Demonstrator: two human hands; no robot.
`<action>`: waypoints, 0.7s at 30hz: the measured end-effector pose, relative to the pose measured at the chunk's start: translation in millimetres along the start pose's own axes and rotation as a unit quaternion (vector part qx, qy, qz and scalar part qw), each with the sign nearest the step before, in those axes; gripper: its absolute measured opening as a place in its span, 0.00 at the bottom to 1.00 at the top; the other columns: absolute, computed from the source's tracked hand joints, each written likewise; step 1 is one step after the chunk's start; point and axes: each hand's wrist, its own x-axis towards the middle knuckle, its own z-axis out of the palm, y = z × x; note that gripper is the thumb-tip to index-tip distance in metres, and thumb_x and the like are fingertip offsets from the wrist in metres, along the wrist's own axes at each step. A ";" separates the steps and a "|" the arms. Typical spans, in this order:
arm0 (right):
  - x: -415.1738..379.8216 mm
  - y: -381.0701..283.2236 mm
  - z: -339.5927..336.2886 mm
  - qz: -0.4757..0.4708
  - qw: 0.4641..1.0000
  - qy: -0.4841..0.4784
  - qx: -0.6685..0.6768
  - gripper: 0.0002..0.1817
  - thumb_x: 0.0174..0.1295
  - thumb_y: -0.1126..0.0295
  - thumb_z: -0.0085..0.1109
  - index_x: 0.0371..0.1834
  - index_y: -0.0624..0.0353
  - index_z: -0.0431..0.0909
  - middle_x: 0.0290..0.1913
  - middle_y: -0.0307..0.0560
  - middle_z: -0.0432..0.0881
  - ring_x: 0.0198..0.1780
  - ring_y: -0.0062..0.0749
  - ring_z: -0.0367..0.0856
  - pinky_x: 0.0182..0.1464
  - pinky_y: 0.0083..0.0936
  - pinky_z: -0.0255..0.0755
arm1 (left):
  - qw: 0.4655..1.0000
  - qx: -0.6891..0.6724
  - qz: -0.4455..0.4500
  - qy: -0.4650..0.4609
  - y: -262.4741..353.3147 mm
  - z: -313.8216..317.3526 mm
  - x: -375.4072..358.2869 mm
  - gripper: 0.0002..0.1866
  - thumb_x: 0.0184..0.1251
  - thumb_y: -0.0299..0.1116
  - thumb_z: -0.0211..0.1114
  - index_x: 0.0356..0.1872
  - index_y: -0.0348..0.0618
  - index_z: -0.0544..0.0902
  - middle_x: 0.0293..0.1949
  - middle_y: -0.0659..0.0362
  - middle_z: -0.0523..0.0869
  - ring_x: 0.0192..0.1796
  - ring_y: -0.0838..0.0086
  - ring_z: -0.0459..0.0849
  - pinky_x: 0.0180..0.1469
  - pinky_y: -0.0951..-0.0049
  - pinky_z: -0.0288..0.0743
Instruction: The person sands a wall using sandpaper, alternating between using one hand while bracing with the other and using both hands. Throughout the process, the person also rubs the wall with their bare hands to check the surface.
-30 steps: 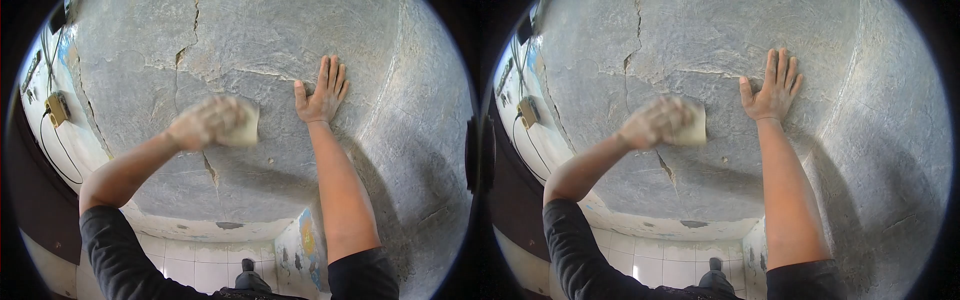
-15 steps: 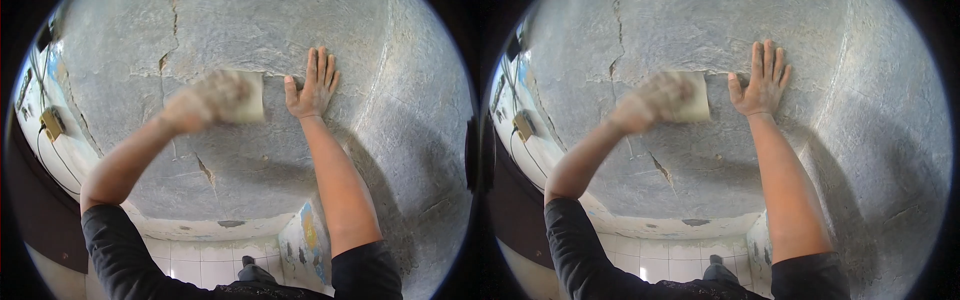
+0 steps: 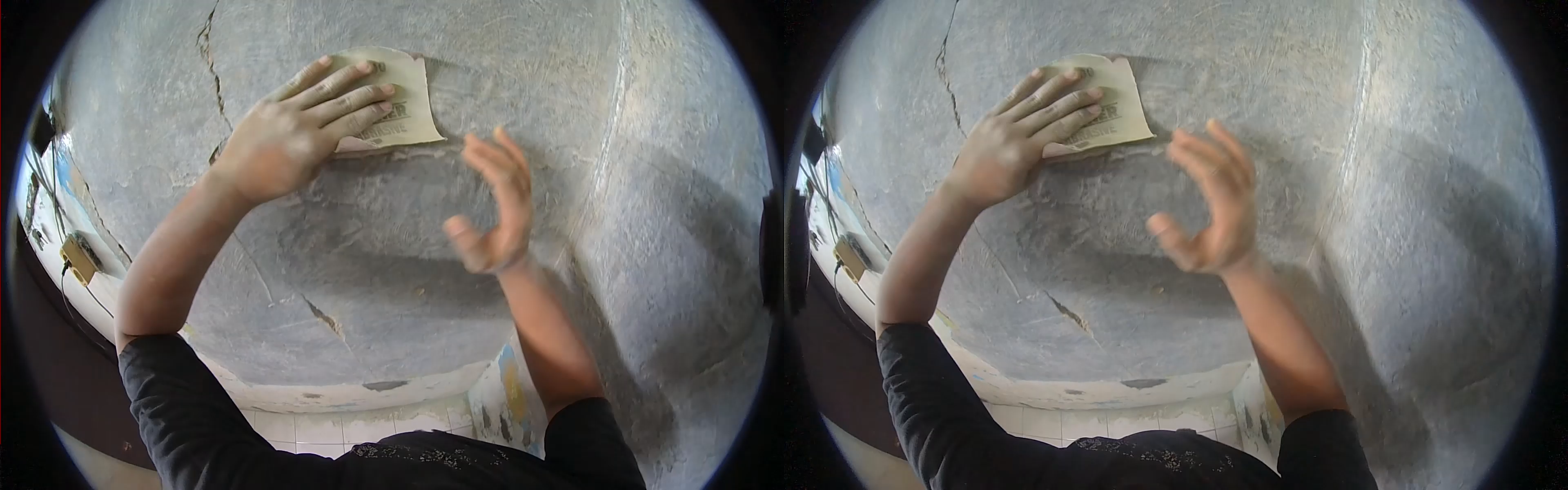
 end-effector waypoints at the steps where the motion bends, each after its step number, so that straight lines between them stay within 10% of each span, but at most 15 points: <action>1: -0.2 -4.2 2.3 -0.047 0.997 -0.036 -0.048 0.37 0.58 0.38 0.56 0.61 0.57 0.74 0.63 0.47 0.74 0.72 0.44 0.61 0.72 0.45 0.50 | 1.000 0.004 0.005 0.009 -5.8 1.2 3.5 0.24 0.62 0.42 0.62 0.61 0.54 0.77 0.62 0.63 0.79 0.69 0.69 0.72 0.74 0.59 0.60; 8: -1.3 -39.0 -4.4 0.052 0.944 -0.313 -0.089 0.37 0.45 0.45 0.71 0.60 0.46 0.76 0.72 0.36 0.64 0.73 0.33 0.56 0.70 0.51 0.48 | 0.970 -0.214 0.117 -0.005 54.9 43.9 -14.3 0.20 0.57 0.39 0.66 0.51 0.46 0.84 0.54 0.57 0.85 0.65 0.64 0.77 0.71 0.56 0.67; 11: -20.0 -23.0 10.2 -0.002 0.970 -0.195 -0.148 0.30 0.52 0.49 0.68 0.58 0.48 0.79 0.74 0.32 0.62 0.74 0.35 0.55 0.72 0.49 0.42 | 0.965 -0.209 0.134 0.081 52.2 44.3 -5.8 0.18 0.59 0.39 0.66 0.49 0.44 0.85 0.47 0.55 0.88 0.55 0.66 0.84 0.63 0.60 0.77; 15: -14.8 16.3 -4.9 -0.040 0.970 -0.090 -0.222 0.20 0.62 0.61 0.58 0.58 0.47 0.80 0.72 0.31 0.68 0.76 0.42 0.53 0.75 0.49 0.33 | 0.985 -0.148 0.071 0.045 51.9 29.3 -5.1 0.34 0.53 0.43 0.69 0.63 0.41 0.75 0.63 0.53 0.78 0.69 0.58 0.71 0.73 0.51 0.61; 19: -37.4 -2.8 15.1 0.123 0.959 -0.029 -0.256 0.19 0.69 0.56 0.50 0.61 0.39 0.77 0.70 0.24 0.69 0.79 0.49 0.44 0.75 0.57 0.18 | 0.988 -0.130 -0.046 -0.075 42.7 10.9 -35.2 0.47 0.50 0.48 0.72 0.72 0.43 0.62 0.74 0.56 0.61 0.77 0.59 0.54 0.77 0.49 0.44; 21: -62.0 -27.9 39.8 -0.096 0.967 -0.189 -0.143 0.19 0.71 0.56 0.48 0.62 0.40 0.77 0.71 0.24 0.68 0.79 0.54 0.43 0.74 0.59 0.16 | 0.987 -0.088 -0.081 -0.110 38.4 9.4 -52.0 0.45 0.54 0.49 0.68 0.73 0.43 0.61 0.75 0.57 0.60 0.78 0.59 0.52 0.78 0.49 0.39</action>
